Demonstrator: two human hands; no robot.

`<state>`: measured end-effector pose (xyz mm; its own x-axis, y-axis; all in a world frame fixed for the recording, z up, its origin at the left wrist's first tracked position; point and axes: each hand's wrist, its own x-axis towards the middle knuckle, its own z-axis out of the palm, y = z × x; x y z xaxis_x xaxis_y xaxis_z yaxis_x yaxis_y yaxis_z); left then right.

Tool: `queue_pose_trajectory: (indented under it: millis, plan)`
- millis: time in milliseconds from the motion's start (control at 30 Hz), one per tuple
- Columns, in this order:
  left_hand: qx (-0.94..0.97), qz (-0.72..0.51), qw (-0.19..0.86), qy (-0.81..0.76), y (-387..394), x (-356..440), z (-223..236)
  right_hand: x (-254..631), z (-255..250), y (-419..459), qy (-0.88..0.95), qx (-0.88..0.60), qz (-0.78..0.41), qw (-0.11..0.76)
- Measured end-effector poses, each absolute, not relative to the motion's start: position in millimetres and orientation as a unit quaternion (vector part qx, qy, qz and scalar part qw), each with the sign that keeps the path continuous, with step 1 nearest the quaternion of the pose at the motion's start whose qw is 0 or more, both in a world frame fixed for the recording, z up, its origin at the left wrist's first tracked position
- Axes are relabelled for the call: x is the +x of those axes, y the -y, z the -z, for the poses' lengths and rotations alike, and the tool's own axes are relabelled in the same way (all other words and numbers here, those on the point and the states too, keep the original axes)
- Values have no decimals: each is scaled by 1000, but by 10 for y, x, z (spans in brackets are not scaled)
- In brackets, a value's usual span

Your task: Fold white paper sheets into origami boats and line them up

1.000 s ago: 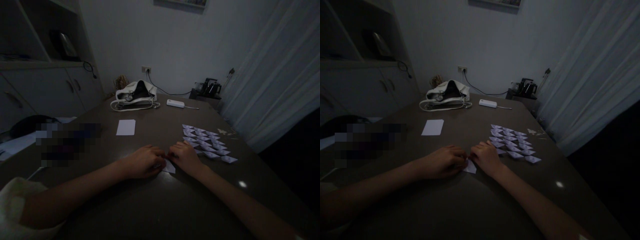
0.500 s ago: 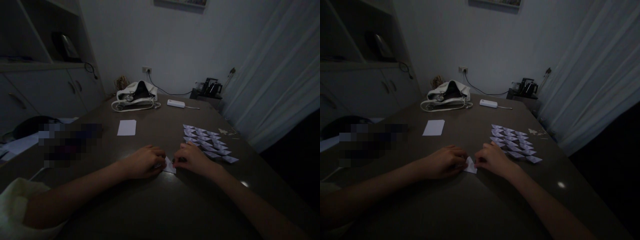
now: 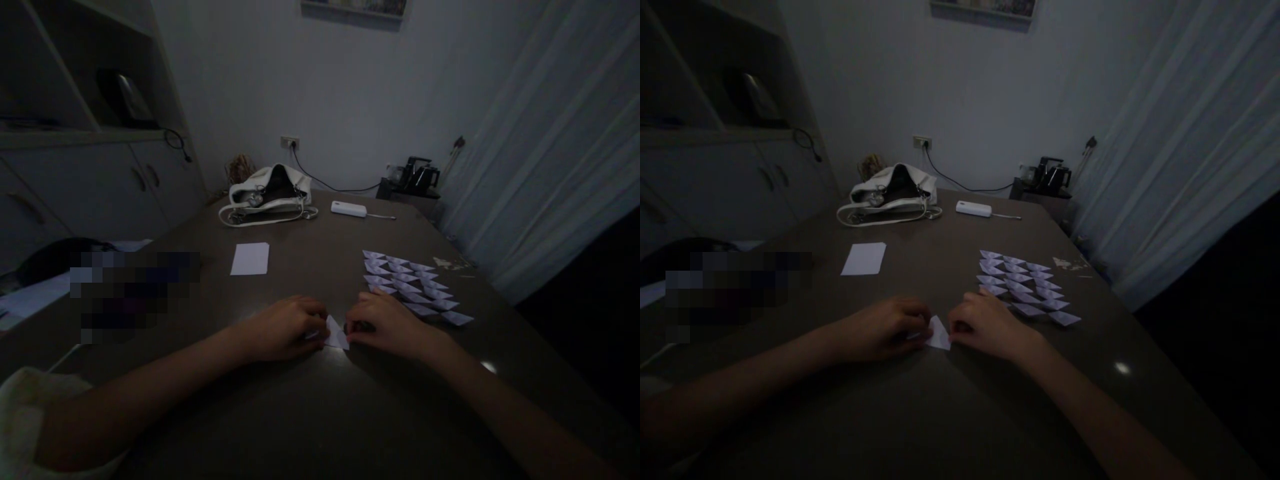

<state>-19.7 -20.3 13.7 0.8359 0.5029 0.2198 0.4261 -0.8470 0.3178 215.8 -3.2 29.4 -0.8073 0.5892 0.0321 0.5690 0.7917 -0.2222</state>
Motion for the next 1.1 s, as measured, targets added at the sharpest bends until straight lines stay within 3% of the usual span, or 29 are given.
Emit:
queue_pose_trajectory:
  millis: [133,867,1100]
  plan:
    - [944,-152,162,-244,196,-211,-96,2130,-299,80,943,-299,-121,81]
    - [927,-141,209,-277,135,-262,-65,2049,-257,98,931,-312,-171,79]
    - [922,-142,222,-283,133,-249,-65,2014,-207,142,935,-314,-133,98]
